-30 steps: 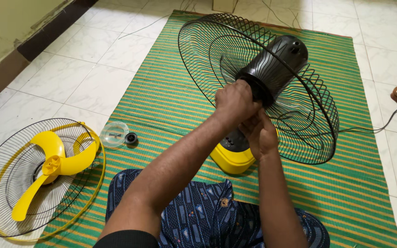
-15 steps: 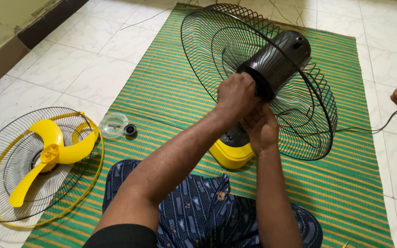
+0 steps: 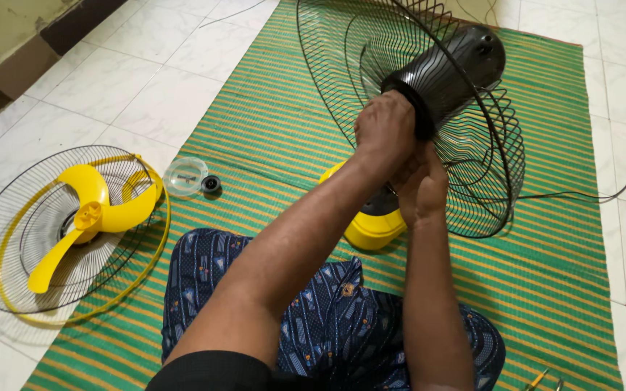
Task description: The person sits on a mat and uses a screwdriver to pry open a yellow plastic ring, separating it from a clear plastic cover. They then remove the fan blade from the motor shaft and place it on the floor next to the fan cage.
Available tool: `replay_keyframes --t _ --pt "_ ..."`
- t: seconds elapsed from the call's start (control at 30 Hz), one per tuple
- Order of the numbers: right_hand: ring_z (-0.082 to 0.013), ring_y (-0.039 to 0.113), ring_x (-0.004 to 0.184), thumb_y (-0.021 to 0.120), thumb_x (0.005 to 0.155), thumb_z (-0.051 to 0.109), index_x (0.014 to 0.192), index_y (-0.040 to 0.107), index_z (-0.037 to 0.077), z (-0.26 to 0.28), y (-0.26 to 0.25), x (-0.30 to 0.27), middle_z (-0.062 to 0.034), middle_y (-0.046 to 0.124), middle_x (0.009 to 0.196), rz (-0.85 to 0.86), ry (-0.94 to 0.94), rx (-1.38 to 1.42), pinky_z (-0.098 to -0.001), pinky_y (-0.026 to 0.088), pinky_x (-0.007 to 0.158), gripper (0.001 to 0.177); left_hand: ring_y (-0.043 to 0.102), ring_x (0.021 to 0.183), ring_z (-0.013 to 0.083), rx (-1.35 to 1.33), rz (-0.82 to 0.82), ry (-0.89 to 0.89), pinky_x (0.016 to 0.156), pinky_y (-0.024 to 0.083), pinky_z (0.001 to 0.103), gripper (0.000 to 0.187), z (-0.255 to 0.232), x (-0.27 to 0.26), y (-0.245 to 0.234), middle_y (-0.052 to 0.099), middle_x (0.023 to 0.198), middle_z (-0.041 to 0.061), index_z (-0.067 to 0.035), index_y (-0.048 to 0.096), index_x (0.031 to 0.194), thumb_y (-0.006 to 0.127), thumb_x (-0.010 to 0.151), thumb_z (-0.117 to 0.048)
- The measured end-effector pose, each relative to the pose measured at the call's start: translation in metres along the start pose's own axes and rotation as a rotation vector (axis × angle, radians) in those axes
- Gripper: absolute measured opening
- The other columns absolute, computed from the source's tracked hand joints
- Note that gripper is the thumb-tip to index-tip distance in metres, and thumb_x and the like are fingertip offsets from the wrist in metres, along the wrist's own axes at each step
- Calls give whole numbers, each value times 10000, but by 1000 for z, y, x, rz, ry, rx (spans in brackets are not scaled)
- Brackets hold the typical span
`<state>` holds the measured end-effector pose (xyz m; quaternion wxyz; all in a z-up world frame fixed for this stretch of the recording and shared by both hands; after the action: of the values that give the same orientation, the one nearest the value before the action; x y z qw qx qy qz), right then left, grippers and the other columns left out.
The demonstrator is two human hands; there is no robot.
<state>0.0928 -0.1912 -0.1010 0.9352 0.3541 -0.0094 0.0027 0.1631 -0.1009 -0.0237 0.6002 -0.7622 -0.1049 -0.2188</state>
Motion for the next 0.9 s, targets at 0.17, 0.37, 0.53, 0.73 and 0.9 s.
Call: replay_keyframes --t 0.17,0.37,0.53,0.73,0.9 --pt "-207 661 1076 501 1074 447 1266 633 96 1 2 -5 -60 710 1178 18 -19 -4 -385 518 971 421 755 892 322 -251 63 -184 687 629 426 637 3 -2 -9 721 990 209 94 529 1136 826 713 -280" --pt "-218 678 1070 529 1048 442 1260 661 102 9 2 -9 -62 714 1189 -8 11 -94 -394 532 949 421 758 923 343 -248 16 -250 743 633 428 523 4 0 0 721 1020 208 27 534 1118 817 749 -211" --pt "-169 658 1041 622 985 371 1330 645 117 23 3 -17 -11 695 1138 -90 -48 -212 -390 532 898 429 762 918 329 -203 -53 -308 748 632 428 398 3 2 8 720 1041 198 -24 545 1095 764 807 -189" --pt "-156 648 1041 694 962 347 1382 611 96 37 9 -27 1 687 1150 -36 -98 -194 -363 522 896 496 762 922 318 -222 -42 -377 753 629 430 328 1 1 6 726 1050 176 -56 553 1082 719 853 -222" --pt "-165 652 1068 720 946 357 1416 590 71 42 10 -32 -32 689 1215 -22 -147 -257 -353 530 884 565 763 921 317 -243 -29 -446 743 630 431 270 -2 -1 0 723 1068 172 -57 559 1086 677 904 -217"
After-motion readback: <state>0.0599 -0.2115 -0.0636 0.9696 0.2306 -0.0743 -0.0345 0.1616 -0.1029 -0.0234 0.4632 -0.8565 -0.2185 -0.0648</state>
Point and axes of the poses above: each hand's wrist, its own x-axis towards the middle knuckle, its own y-axis out of the palm, z = x × y, the point moved 4 cm from there along x, towards the middle knuckle
